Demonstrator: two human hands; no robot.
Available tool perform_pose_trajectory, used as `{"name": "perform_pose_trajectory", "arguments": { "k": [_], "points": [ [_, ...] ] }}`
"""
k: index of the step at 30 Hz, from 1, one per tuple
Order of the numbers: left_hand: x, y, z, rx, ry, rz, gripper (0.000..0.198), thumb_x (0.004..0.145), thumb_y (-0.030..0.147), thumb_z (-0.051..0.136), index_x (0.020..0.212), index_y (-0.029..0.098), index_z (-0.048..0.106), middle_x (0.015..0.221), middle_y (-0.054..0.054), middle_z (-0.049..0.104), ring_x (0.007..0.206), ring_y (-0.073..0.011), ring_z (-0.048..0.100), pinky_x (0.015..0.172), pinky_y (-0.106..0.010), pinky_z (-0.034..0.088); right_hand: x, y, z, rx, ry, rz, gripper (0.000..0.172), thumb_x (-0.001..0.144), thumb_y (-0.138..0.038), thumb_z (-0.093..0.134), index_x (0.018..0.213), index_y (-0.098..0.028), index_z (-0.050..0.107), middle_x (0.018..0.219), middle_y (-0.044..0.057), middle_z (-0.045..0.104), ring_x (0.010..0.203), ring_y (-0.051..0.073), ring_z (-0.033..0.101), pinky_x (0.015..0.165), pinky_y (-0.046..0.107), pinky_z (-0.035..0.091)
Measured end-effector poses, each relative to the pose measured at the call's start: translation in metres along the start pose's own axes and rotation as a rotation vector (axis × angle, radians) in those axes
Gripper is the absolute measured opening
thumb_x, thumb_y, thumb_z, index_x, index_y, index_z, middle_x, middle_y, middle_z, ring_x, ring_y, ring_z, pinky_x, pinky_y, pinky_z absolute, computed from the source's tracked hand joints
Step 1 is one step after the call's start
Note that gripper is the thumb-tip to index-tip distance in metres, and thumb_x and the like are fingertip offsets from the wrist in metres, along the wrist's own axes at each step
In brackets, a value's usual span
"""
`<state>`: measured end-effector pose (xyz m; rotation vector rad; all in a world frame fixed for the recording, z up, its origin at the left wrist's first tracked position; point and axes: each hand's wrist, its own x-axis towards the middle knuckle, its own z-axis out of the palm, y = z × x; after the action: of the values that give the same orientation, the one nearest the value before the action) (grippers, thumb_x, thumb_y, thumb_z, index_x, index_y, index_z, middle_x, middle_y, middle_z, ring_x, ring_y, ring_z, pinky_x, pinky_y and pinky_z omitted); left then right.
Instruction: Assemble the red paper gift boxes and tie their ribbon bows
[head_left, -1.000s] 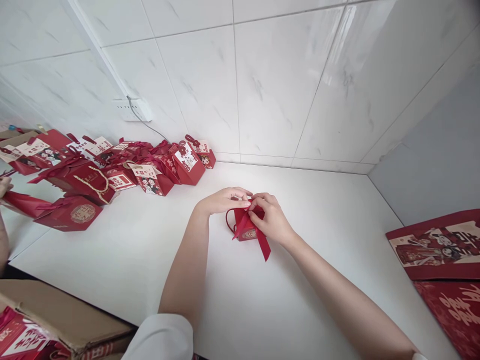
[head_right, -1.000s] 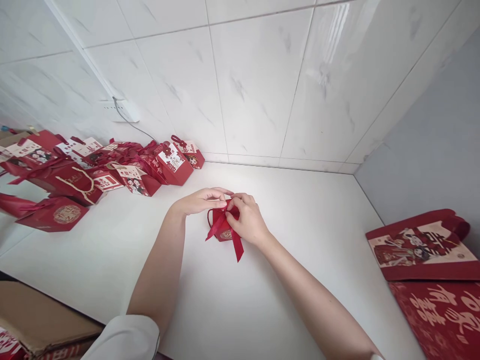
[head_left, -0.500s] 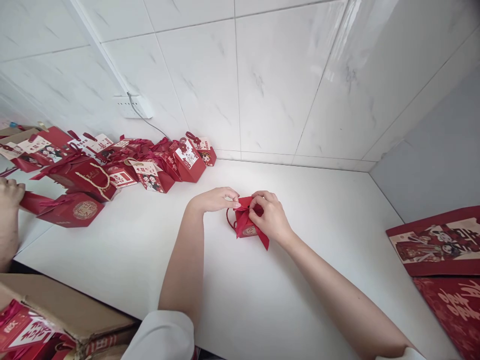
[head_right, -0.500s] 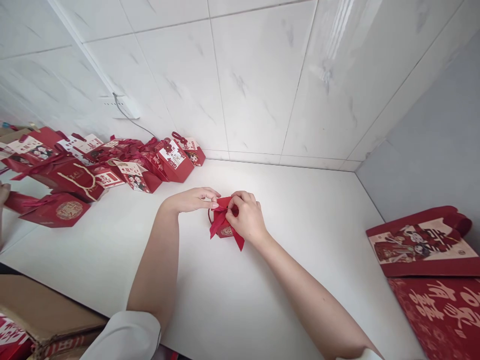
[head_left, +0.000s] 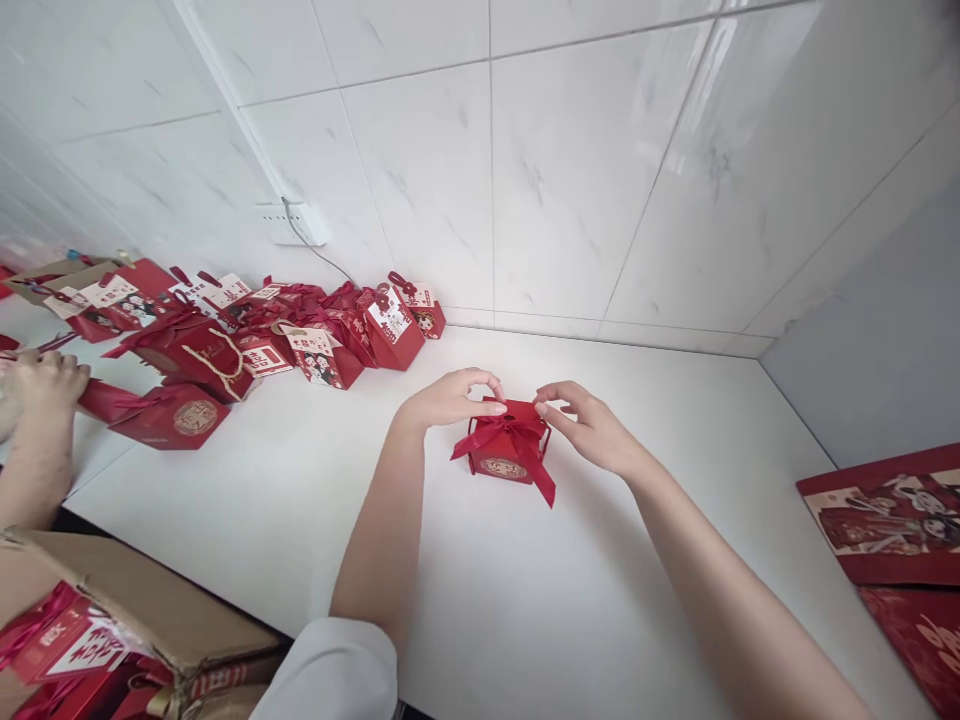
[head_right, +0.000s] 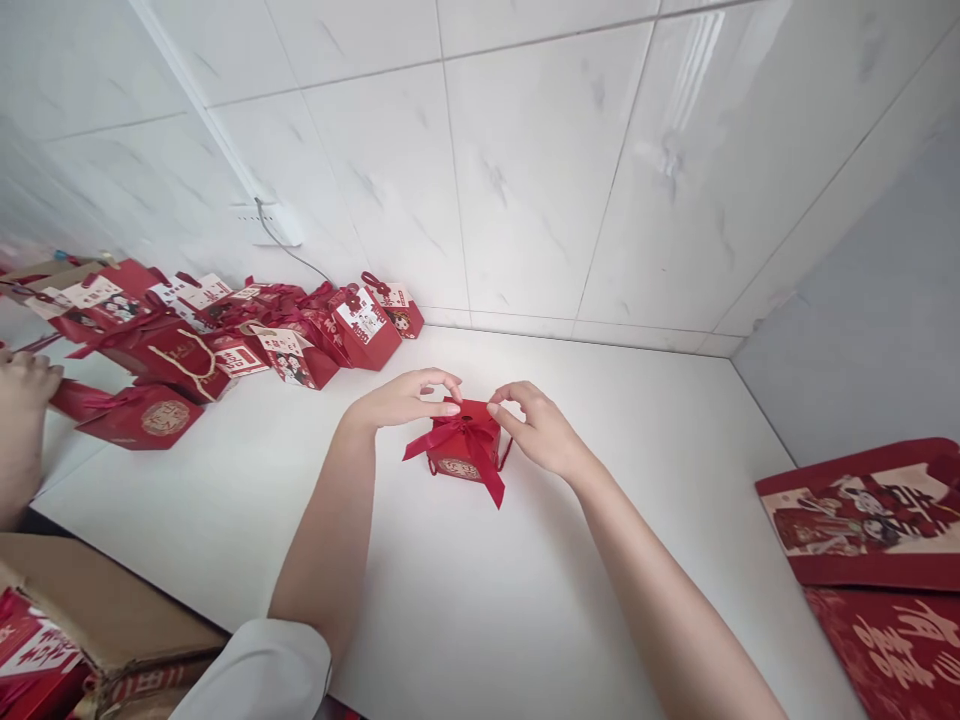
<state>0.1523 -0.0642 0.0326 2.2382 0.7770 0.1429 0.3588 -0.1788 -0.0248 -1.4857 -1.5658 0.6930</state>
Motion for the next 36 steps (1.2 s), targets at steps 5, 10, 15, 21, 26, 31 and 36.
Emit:
{"name": "perform_pose_trajectory", "arguments": {
  "k": [5, 10, 15, 21, 26, 31, 36],
  "points": [
    [0.011, -0.003, 0.012, -0.009, -0.101, 0.028, 0.027, 0.073, 0.045, 0.062, 0.085, 0.022, 0.070, 0.113, -0.005, 0.058, 0.108, -0.0235, 0.052, 0.086, -0.031, 0.042, -0.004, -0.002, -0.001, -0.037, -0.115, 0.104, 0.025, 0.088, -0.049, 0.048, 0.087, -0.026, 0.059, 0.122, 0.003, 0.054, 0.117, 0.024, 0.047, 0.098, 0.045, 0.037],
    [0.015, -0.008, 0.015, -0.020, -0.090, 0.022, 0.026, 0.069, 0.043, 0.067, 0.082, 0.021, 0.070, 0.110, -0.006, 0.058, 0.105, -0.0242, 0.053, 0.087, -0.032, 0.042, -0.002, 0.002, 0.000, 0.137, -0.211, 0.134, 0.027, 0.086, -0.049, 0.051, 0.079, -0.024, 0.060, 0.123, 0.004, 0.055, 0.113, 0.025, 0.051, 0.097, 0.045, 0.039],
    [0.015, -0.007, 0.014, -0.035, -0.101, 0.048, 0.024, 0.069, 0.041, 0.068, 0.081, 0.021, 0.070, 0.116, -0.005, 0.056, 0.107, -0.0238, 0.053, 0.090, -0.032, 0.041, 0.000, 0.001, -0.002, 0.184, -0.196, 0.191, 0.030, 0.083, -0.050, 0.055, 0.076, -0.022, 0.062, 0.132, 0.005, 0.050, 0.115, 0.027, 0.050, 0.097, 0.046, 0.038],
    [0.016, -0.004, 0.013, -0.028, -0.124, 0.062, 0.022, 0.072, 0.038, 0.064, 0.083, 0.020, 0.070, 0.115, -0.005, 0.057, 0.104, -0.0227, 0.054, 0.085, -0.031, 0.044, 0.001, -0.004, -0.003, 0.251, -0.352, 0.071, 0.027, 0.083, -0.046, 0.057, 0.077, -0.021, 0.065, 0.109, 0.003, 0.061, 0.096, 0.021, 0.057, 0.092, 0.040, 0.043],
    [0.016, -0.003, 0.016, -0.035, -0.171, 0.068, 0.018, 0.072, 0.033, 0.061, 0.081, 0.019, 0.068, 0.102, -0.004, 0.062, 0.095, -0.0207, 0.056, 0.079, -0.029, 0.045, 0.003, -0.001, 0.000, 0.318, -0.313, 0.142, 0.034, 0.086, -0.050, 0.051, 0.078, -0.021, 0.066, 0.120, 0.005, 0.058, 0.107, 0.023, 0.055, 0.095, 0.041, 0.041],
    [0.017, -0.003, 0.018, -0.027, -0.227, 0.032, 0.017, 0.070, 0.032, 0.061, 0.080, 0.020, 0.067, 0.097, -0.002, 0.063, 0.093, -0.0207, 0.057, 0.081, -0.029, 0.044, 0.004, 0.007, 0.004, 0.310, -0.256, 0.227, 0.031, 0.086, -0.049, 0.054, 0.074, -0.023, 0.065, 0.137, 0.003, 0.045, 0.120, 0.023, 0.047, 0.101, 0.043, 0.034],
    [0.018, -0.002, 0.019, -0.013, -0.245, 0.022, 0.017, 0.070, 0.032, 0.061, 0.080, 0.021, 0.069, 0.099, -0.002, 0.062, 0.096, -0.0214, 0.055, 0.082, -0.029, 0.043, 0.006, 0.012, 0.005, 0.304, -0.247, 0.205, 0.026, 0.084, -0.045, 0.056, 0.076, -0.024, 0.069, 0.136, 0.003, 0.045, 0.119, 0.024, 0.048, 0.098, 0.042, 0.038]
  ]
}}
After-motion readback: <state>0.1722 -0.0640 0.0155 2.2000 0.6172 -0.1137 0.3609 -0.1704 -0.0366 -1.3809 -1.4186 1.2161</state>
